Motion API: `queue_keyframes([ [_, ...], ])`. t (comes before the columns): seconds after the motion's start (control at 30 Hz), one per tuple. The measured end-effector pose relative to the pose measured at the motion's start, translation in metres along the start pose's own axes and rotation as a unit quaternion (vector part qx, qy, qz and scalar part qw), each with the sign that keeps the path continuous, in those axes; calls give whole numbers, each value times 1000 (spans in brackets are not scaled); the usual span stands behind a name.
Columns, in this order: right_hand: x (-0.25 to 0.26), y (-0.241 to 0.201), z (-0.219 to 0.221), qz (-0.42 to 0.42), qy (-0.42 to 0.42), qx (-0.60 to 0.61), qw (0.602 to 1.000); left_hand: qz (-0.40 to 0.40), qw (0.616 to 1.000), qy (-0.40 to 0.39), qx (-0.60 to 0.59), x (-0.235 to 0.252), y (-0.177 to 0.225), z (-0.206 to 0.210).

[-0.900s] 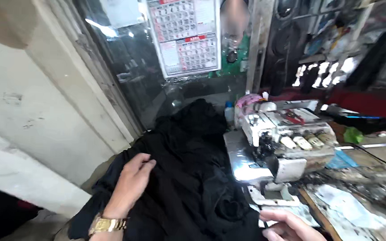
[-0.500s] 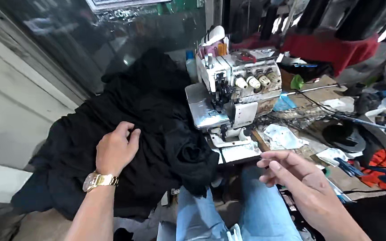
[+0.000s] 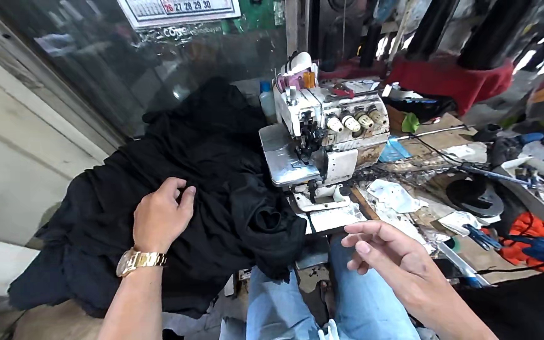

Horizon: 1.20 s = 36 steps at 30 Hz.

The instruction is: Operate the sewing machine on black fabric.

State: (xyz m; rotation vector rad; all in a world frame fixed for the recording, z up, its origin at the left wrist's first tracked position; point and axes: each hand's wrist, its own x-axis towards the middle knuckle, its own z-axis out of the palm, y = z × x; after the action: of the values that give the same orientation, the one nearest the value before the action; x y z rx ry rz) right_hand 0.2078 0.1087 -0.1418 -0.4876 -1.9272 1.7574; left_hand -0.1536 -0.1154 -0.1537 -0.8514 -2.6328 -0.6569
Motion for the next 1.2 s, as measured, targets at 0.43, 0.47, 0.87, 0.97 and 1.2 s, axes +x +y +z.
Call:
queue_keyframes([
  [0.43, -6, 13, -6, -24, -44, -3, 999, -4, 1000, 0, -10, -2, -2, 2],
  [0.47, -9, 9, -3, -15, -35, -9, 999, -1, 1000, -1, -11, -4, -2, 1],
  [0.87, -14, 21, 15, -42, -129, -2, 991, 22, 997, -50, -48, -8, 7, -13],
  [0.97, -15, 22, 15, -45, -140, -9, 989, 4, 997, -58, -46, -8, 13, -16],
  [1.2, -18, 26, 17, -53, -165, -30, 984, 8, 997, -40, -58, -5, 0, -8],
])
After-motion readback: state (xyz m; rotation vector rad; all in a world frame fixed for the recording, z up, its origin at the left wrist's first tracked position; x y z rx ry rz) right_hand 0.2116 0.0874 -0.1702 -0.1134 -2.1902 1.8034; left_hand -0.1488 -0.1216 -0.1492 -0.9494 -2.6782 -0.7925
